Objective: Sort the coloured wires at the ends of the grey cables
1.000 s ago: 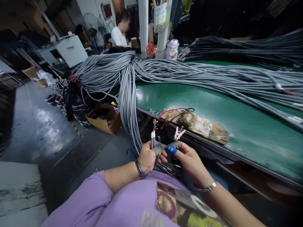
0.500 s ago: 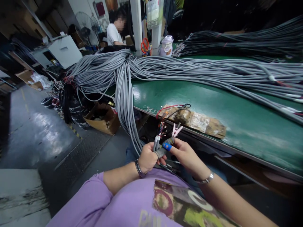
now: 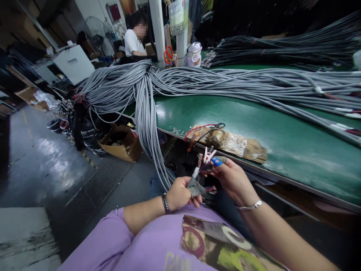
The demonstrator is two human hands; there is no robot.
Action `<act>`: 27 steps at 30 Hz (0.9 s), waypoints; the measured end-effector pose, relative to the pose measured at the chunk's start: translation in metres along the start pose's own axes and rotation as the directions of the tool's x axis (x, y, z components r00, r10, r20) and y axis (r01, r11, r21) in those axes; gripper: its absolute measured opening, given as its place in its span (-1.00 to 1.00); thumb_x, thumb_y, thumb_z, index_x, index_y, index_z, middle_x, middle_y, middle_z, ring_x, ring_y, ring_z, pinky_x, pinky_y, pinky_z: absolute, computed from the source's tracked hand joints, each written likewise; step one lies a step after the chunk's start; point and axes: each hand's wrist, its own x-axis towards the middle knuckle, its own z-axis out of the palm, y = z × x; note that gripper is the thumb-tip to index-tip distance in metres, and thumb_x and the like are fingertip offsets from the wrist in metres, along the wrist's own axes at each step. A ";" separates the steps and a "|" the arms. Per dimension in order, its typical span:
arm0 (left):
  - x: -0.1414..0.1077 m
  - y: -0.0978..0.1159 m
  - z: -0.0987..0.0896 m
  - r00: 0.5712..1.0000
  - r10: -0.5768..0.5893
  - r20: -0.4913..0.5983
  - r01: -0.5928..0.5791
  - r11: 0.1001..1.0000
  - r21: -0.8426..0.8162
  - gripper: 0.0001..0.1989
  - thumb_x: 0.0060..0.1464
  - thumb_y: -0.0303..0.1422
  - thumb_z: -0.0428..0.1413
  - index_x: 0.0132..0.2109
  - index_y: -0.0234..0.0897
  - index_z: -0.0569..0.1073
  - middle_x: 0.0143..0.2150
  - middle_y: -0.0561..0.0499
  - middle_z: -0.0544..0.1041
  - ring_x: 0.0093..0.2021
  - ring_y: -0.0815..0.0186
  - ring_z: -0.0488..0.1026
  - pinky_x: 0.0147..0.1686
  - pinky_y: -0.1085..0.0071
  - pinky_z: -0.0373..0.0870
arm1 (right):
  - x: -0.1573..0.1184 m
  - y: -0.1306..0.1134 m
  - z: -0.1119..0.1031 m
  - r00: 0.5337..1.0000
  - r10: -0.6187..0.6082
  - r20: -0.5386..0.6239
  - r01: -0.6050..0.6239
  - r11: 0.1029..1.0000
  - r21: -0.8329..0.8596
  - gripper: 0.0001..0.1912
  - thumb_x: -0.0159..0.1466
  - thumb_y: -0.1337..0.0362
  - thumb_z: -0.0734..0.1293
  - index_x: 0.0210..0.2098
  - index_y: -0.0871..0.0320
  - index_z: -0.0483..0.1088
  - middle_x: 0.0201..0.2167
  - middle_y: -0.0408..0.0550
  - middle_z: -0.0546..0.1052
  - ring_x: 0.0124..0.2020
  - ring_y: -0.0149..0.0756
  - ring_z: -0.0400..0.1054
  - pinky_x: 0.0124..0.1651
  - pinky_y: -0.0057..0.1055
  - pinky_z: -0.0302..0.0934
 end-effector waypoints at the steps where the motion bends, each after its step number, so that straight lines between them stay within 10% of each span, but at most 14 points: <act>1: 0.001 0.001 -0.001 0.999 0.024 -0.047 -0.025 0.999 -0.025 -0.55 -0.13 -0.01 0.23 -0.50 -0.34 0.33 -0.60 0.02 0.43 -0.69 0.44 0.37 -0.74 0.59 0.10 | -0.001 -0.001 -0.003 0.997 0.039 0.063 -0.040 0.999 0.018 -0.63 -0.09 0.06 0.54 -0.50 0.14 0.38 -0.63 -0.24 0.30 -0.59 -0.47 0.12 -0.50 -0.46 0.10; 5: 0.005 0.003 -0.003 0.987 0.083 -0.139 -0.095 0.992 -0.080 -0.62 -0.12 -0.10 0.22 -0.51 -0.34 0.33 -0.63 0.04 0.41 -0.72 0.46 0.33 -0.75 0.58 0.08 | -0.012 0.000 -0.005 0.919 0.229 0.321 -0.227 0.973 -0.046 -0.60 -0.02 0.03 0.52 -0.33 0.17 0.46 -0.44 -0.12 0.46 -0.48 -0.42 0.26 -0.40 -0.43 0.19; 8: 0.006 0.002 -0.004 0.989 0.085 -0.120 -0.095 0.993 -0.075 -0.68 -0.14 -0.17 0.21 -0.51 -0.35 0.34 -0.64 0.05 0.40 -0.73 0.47 0.32 -0.75 0.59 0.08 | -0.018 -0.001 0.002 0.906 0.190 0.377 -0.125 0.974 -0.191 -0.59 -0.01 0.02 0.51 -0.31 0.19 0.48 -0.40 -0.09 0.49 -0.43 -0.37 0.29 -0.36 -0.42 0.19; 27: 0.014 0.009 -0.004 0.984 0.098 -0.146 -0.105 0.994 -0.041 -0.55 -0.06 -0.01 0.18 -0.49 -0.36 0.36 -0.60 0.01 0.44 -0.69 0.44 0.37 -0.74 0.57 0.09 | -0.019 0.004 0.009 0.962 0.080 0.261 -0.021 0.974 -0.224 -0.57 -0.02 -0.09 0.45 -0.46 0.14 0.37 -0.60 -0.19 0.36 -0.55 -0.41 0.12 -0.45 -0.41 0.05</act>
